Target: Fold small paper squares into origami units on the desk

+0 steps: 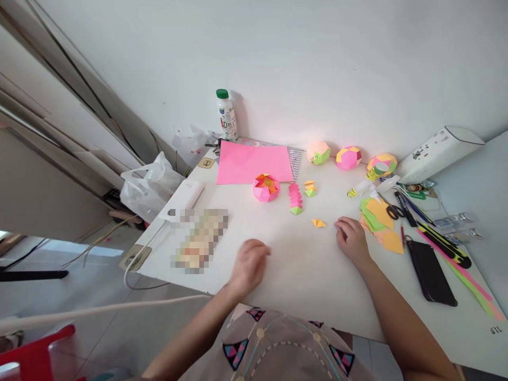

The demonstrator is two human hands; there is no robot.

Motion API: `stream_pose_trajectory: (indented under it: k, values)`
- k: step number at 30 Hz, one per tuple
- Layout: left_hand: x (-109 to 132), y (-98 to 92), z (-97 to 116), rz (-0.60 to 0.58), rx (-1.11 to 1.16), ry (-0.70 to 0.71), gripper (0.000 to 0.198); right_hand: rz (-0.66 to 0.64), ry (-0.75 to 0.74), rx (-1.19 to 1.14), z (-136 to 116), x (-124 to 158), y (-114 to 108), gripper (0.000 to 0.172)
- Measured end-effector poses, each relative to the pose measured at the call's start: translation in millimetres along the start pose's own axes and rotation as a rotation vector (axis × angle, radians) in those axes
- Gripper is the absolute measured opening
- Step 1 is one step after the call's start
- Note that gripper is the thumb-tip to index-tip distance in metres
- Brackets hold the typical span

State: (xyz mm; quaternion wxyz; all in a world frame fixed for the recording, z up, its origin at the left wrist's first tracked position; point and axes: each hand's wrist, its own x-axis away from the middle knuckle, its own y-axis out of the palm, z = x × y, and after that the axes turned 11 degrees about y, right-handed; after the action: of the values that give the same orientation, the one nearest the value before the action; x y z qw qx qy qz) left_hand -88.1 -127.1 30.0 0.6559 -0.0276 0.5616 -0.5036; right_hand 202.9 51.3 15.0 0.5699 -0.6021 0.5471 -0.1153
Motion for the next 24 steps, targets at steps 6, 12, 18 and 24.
stream_pose_trajectory:
  k: [6,12,18,24]
  values:
    - [-53,54.2,40,-0.537,0.067,0.619,0.013,0.011,-0.018,-0.017,3,1,1,0.019]
    - [-85,113.5,57,-0.419,0.014,0.614,0.021,0.08,0.015,-0.054,4,3,1,0.018]
    - [-77,142.5,46,-0.401,0.136,0.649,0.019,0.078,0.042,-0.062,5,5,-3,0.017]
    - [-73,143.8,47,-0.465,0.222,0.642,0.03,0.075,0.01,-0.062,6,4,-2,0.016]
